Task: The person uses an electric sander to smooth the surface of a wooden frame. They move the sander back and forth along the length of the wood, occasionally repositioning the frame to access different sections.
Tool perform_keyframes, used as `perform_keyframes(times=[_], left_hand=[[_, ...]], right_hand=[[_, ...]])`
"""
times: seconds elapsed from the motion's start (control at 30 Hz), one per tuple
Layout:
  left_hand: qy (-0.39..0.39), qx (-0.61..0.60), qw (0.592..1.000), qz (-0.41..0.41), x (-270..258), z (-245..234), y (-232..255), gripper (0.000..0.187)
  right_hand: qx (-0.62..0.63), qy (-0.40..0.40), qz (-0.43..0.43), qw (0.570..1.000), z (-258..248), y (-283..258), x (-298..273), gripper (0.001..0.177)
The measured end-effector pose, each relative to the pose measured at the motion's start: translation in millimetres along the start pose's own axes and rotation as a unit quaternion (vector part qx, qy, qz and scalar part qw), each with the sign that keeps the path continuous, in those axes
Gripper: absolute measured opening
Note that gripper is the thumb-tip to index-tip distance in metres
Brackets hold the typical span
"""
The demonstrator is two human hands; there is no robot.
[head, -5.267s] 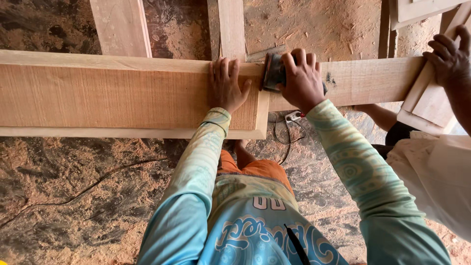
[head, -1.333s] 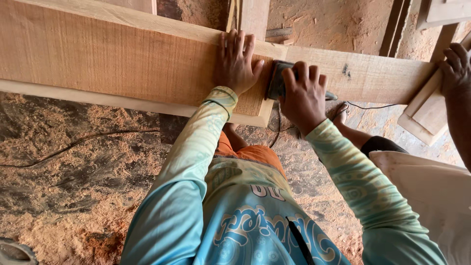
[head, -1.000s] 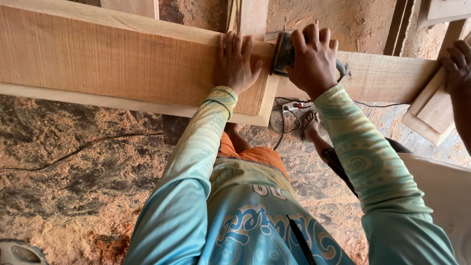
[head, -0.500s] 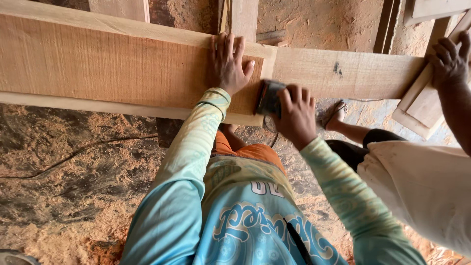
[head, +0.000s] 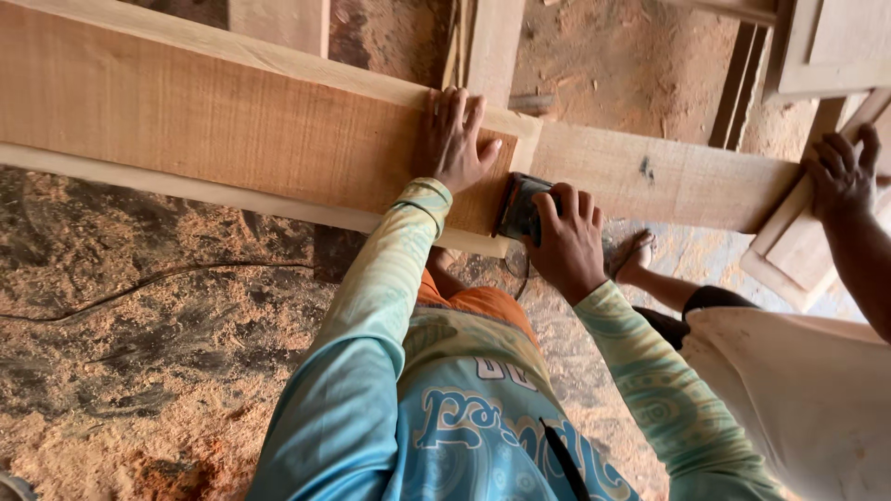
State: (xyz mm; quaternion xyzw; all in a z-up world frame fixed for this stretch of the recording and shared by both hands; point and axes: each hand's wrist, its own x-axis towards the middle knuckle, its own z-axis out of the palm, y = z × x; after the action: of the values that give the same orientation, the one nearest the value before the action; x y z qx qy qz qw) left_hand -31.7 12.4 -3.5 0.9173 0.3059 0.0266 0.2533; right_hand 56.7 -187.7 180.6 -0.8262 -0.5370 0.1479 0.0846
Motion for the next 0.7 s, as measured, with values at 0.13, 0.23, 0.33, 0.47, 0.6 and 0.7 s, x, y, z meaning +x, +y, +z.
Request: perform_keyframes(times=[0.13,0.23,0.33,0.47,0.6,0.7], left_hand=[[0.125,-0.120,0.984,0.037,10.0,30.6,-28.2,0.087],[0.126,-0.138,0.982,0.039,13.9,47.6,-76.1,0.087],[0.120,-0.136,0.982,0.050,6.6,48.9,-116.1,0.086],[0.130,-0.130,0.982,0.039,0.9,41.4,-115.7,0.086],[0.156,-0.045,0.987,0.010,0.7,12.4,-94.3,0.083],[0.117,0.007,0.993,0.010,-6.7,-24.7,-84.0,0.075]], right_hand=[[0.020,0.012,-0.007,1.000,3.3,-8.2,6.5,0.060],[0.023,0.004,-0.036,0.999,13.6,-22.6,11.7,0.059],[0.017,-0.003,-0.091,0.996,21.0,-38.8,23.1,0.061],[0.008,-0.017,-0.085,0.996,24.0,-48.8,37.1,0.063],[-0.038,-0.007,-0.082,0.996,32.9,-32.6,72.8,0.064],[-0.023,-0.006,-0.070,0.997,39.8,-10.9,101.4,0.067]])
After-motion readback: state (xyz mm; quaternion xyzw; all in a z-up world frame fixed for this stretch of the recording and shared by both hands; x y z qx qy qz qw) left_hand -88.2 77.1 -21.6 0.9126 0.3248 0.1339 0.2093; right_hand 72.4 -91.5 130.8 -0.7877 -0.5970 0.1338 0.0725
